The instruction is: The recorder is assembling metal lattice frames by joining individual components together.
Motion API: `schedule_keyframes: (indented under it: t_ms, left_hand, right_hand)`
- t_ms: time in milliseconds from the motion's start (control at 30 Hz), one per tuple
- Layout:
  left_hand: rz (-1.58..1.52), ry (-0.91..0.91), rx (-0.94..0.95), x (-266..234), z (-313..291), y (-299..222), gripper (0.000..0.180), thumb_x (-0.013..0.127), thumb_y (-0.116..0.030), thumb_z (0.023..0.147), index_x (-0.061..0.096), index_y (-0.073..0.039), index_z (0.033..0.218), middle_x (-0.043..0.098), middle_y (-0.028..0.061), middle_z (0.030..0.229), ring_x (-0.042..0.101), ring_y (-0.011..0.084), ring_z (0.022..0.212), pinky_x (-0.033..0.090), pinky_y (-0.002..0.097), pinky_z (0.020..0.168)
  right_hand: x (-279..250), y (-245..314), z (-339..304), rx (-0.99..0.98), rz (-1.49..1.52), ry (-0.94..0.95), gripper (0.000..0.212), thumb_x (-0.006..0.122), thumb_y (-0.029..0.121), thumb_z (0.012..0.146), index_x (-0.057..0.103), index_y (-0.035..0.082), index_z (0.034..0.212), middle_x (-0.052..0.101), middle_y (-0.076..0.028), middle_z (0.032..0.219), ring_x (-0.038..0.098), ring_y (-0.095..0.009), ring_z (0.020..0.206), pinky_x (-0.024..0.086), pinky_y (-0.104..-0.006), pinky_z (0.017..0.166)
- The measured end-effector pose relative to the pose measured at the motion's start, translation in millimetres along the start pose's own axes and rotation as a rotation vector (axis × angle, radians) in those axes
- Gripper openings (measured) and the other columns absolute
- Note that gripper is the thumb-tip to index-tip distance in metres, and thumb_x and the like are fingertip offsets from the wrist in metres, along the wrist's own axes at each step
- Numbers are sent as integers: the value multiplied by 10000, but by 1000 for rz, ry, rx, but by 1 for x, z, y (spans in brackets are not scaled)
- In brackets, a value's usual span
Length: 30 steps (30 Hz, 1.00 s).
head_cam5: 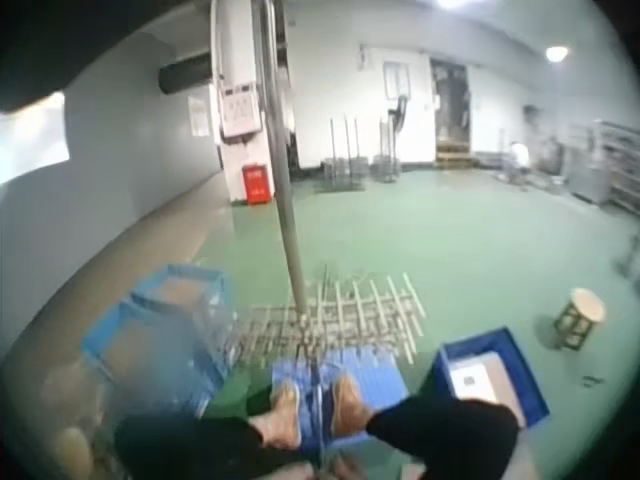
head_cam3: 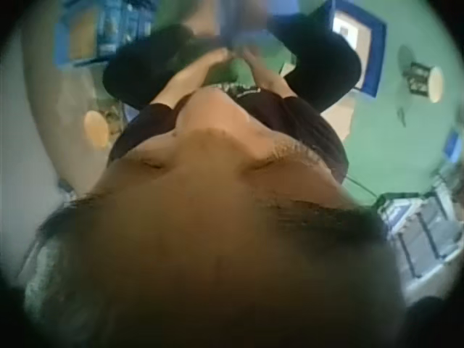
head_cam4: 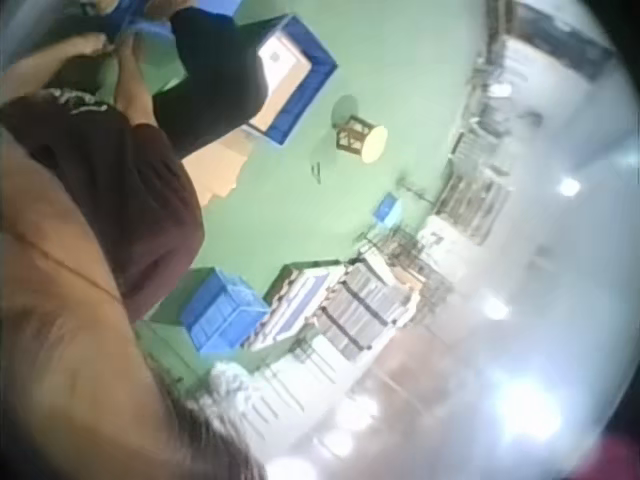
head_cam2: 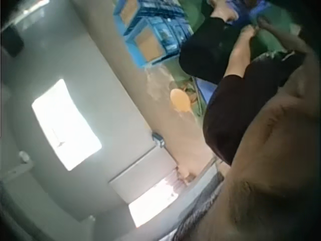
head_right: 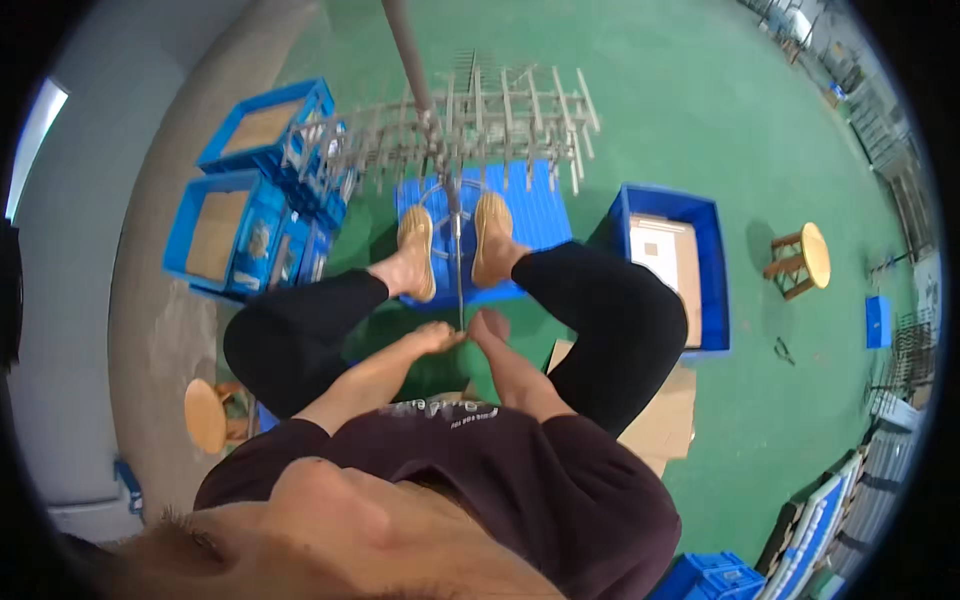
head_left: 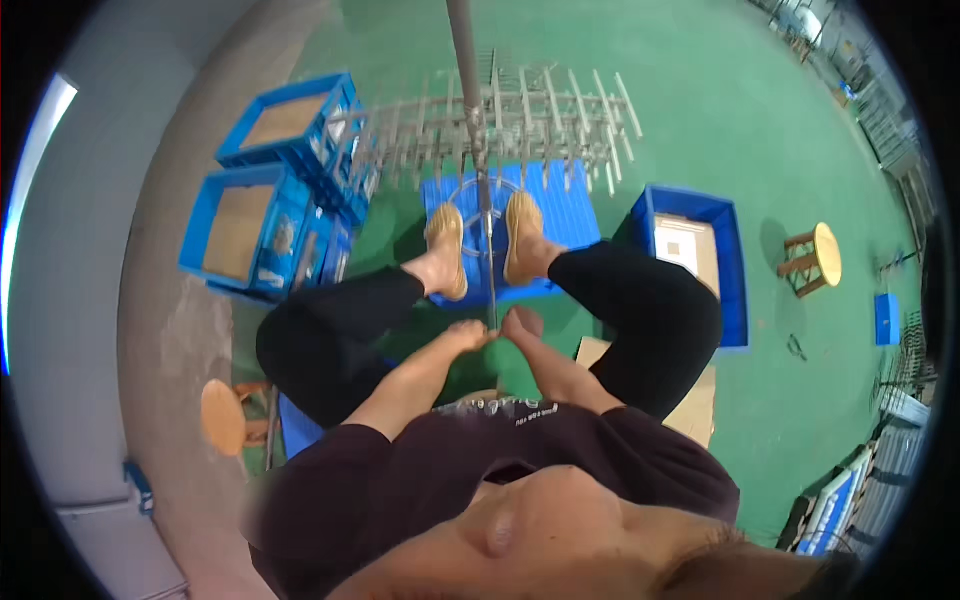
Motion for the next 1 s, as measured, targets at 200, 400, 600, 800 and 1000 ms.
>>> schedule_keyframes:
  t_ms: [200,400,600,800,1000]
  left_hand:
    - [91,95,-161,-21,-24,-11,610,368,-570,821,649,-37,910,628,147,969,583,327,917,444,409,810]
    - [131,218,-250,-40,-38,-26,586,389,-551,817,646,-40,942,629,115,992,579,292,942,442,383,818]
    - [92,170,-149,-29,-24,-25,568,366,-547,817,661,-62,850,640,119,914,581,327,883,447,394,786]
    - [-114,138,-194,-39,-21,-45,536,379,-512,822,656,-56,868,635,135,935,574,339,914,446,396,795]
    - [-60,105,-217,-46,-27,-53,519,392,-483,827,651,-35,866,631,154,930,572,347,913,446,410,792]
  right_hand:
    - [8,5,-3,-18,171,-120,274,473,276,755,644,63,753,637,-160,794,589,-367,698,463,-432,590]
    - [22,2,3,-31,269,-149,276,463,285,740,626,64,769,633,-154,779,577,-372,686,461,-440,586]
    - [25,-5,10,-58,303,-220,270,474,296,734,629,75,732,625,-157,714,568,-378,626,446,-435,538]
    - [0,-15,21,-43,236,-264,297,466,319,730,633,73,737,630,-157,719,577,-384,662,456,-443,567]
    - [-3,-17,20,-23,237,-232,300,471,328,717,637,78,728,628,-158,715,577,-386,665,454,-440,561]
Point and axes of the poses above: each hand's wrist, its own z-axis towards the middle knuckle, its own x-axis out of the palm, y = z × x, the point moved 5 cm from there along z, towards the middle knuckle
